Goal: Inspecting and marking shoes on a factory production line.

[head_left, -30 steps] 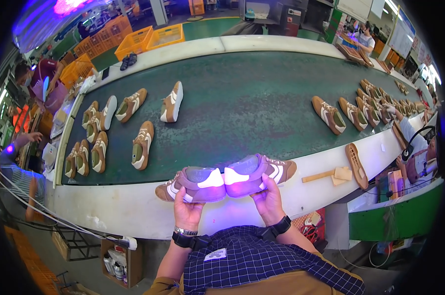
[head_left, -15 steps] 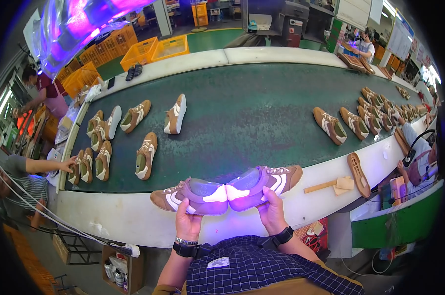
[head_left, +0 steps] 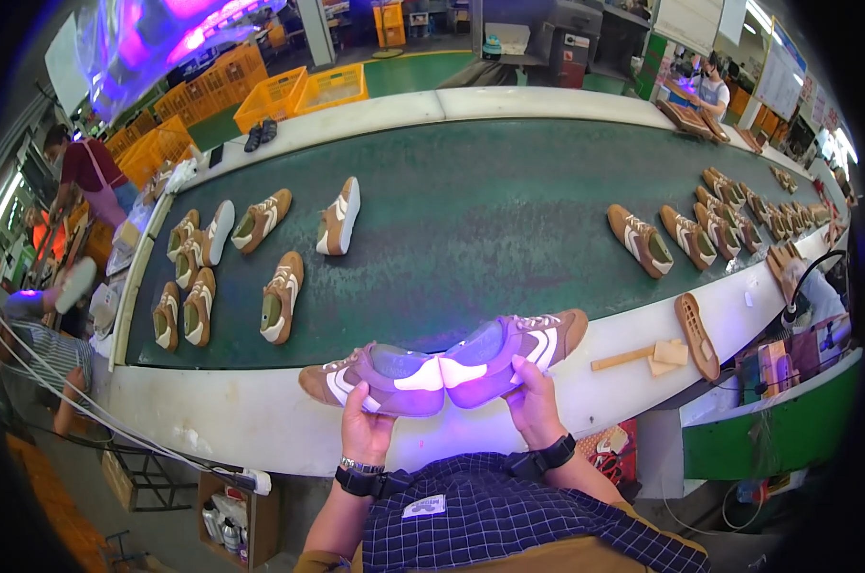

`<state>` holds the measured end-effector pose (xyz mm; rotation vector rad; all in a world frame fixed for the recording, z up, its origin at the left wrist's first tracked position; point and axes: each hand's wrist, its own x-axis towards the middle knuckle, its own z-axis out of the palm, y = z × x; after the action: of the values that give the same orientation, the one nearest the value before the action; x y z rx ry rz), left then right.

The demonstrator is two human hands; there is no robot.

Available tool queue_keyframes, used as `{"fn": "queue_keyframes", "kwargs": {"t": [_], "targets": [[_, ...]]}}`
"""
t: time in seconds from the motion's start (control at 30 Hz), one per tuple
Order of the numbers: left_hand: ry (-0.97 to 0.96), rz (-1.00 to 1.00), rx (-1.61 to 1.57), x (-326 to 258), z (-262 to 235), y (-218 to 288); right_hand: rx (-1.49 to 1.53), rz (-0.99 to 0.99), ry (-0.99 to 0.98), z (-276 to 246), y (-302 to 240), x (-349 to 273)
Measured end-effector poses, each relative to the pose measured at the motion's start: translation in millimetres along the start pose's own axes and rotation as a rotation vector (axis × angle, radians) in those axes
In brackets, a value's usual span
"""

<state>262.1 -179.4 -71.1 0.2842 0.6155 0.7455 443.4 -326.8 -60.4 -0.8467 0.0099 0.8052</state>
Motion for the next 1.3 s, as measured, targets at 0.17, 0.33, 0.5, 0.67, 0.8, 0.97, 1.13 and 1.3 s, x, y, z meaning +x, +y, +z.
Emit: {"fn": "queue_keyframes", "kwargs": {"t": [0.17,0.33,0.5,0.67,0.8,0.97,1.13,1.3], "targets": [[-0.024,-0.171,-0.089,0.0,-2.1,-3.6,-0.014,0.067,-0.016,-14.2,-11.5,4.3],[-0.156,-0.361,-0.203,-2.4,9.3,-14.8,-0.877,0.248,0.119,-72.1,-22.0,9.9],[-0.175,-0.497,-0.307,1.4,0.9,-28.5,-1.190,-0.178,0.060,-58.7,-29.1,-13.2],[-0.170,-0.582,-0.330,7.1,-7.3,-39.5,-1.301,-0.618,-0.554,0.7,-21.6,-29.3],[-0.182,-0.578,-0.301,12.7,-20.3,-48.4,-0.915,-0.455,-0.662,24.6,0.2,-25.1],[-0.228,-0.672,0.144,2.1,-22.7,-3.8,-1.120,-0.619,-0.741,26.2,0.0,-11.7],[-0.224,0.393,1.439,-23.8,5.8,33.0,-1.218,-0.667,-0.803,39.8,-2.8,-5.7],[-0.647,0.706,1.644,-30.3,51.6,43.2,-1.221,-0.786,-0.823,47.6,5.1,1.9]]}}
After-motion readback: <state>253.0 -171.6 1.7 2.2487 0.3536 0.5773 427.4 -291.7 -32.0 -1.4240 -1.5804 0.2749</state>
